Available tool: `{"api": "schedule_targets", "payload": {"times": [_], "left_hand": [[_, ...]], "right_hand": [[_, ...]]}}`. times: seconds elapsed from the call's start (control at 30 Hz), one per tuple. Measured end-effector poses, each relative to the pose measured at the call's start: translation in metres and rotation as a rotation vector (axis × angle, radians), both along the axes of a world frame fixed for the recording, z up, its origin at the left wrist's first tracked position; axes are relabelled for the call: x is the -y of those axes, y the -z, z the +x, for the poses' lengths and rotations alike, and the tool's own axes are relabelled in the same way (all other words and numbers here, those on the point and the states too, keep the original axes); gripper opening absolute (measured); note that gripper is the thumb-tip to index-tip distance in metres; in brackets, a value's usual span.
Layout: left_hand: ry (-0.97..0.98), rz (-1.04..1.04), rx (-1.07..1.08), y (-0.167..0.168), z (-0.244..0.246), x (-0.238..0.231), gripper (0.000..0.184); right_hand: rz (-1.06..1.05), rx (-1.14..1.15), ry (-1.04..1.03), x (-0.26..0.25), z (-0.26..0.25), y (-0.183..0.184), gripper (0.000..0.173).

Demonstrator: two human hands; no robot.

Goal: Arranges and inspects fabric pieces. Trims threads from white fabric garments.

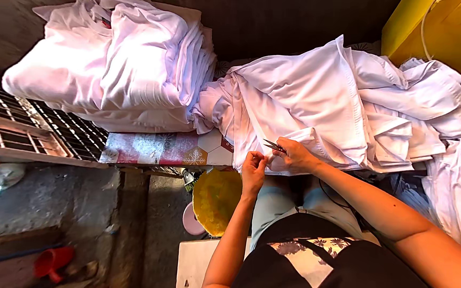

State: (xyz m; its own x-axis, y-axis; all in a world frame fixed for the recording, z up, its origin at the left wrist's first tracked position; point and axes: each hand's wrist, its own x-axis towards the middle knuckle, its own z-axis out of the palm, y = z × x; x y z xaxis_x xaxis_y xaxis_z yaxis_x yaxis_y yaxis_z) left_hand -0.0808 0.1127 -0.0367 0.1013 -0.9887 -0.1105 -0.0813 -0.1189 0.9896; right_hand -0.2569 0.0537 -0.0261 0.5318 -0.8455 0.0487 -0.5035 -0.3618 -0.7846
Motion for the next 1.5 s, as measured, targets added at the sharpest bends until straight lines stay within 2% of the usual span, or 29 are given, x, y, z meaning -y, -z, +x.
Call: {"api": "schedule_targets", "payload": {"times": [0.13,0.2,0.3,0.4,0.43,0.53,0.7,0.8,0.9,1.17,1.5], "left_hand": [[0.053,0.027,0.016,-0.006,0.003,0.001,0.01],[0.063,0.049,0.033,-0.009,0.002,0.002,0.008],[0.051,0.054,0.076,-0.009,0.0,0.003,0.005],[0.069,0.011,0.185,-0.007,-0.001,0.006,0.005],[0.083,-0.01,0.228,-0.006,-0.001,0.006,0.006],[0.101,-0.081,0.324,-0.007,0.003,0.008,0.009],[0.065,-0.147,0.371,-0.011,0.011,0.013,0.012],[0.069,-0.171,0.372,-0.011,0.01,0.014,0.013],[0.079,-0.181,0.398,-0.012,0.008,0.013,0.013],[0.102,-0.182,0.46,-0.015,0.007,0.014,0.014],[0.13,-0.166,0.446,-0.018,0.007,0.016,0.013]], "right_hand": [[-0.031,-0.025,-0.039,0.001,0.001,-0.008,0.015],[-0.14,-0.069,-0.077,0.0,0.003,-0.013,0.007],[-0.293,-0.098,-0.139,0.0,0.008,-0.014,0.008],[-0.246,-0.038,-0.113,0.005,0.008,-0.009,0.006],[-0.181,0.005,-0.073,0.008,0.004,-0.009,0.008],[-0.039,0.015,0.04,0.009,-0.016,-0.012,0.038],[-0.147,-0.125,0.028,-0.012,-0.034,-0.01,0.05],[-0.323,-0.136,0.036,-0.018,-0.028,-0.003,0.05],[-0.408,-0.152,0.022,-0.017,-0.023,0.001,0.052],[-0.519,-0.116,0.049,-0.014,-0.024,0.008,0.049],[-0.478,-0.143,-0.019,-0.01,-0.023,0.001,0.053]]}}
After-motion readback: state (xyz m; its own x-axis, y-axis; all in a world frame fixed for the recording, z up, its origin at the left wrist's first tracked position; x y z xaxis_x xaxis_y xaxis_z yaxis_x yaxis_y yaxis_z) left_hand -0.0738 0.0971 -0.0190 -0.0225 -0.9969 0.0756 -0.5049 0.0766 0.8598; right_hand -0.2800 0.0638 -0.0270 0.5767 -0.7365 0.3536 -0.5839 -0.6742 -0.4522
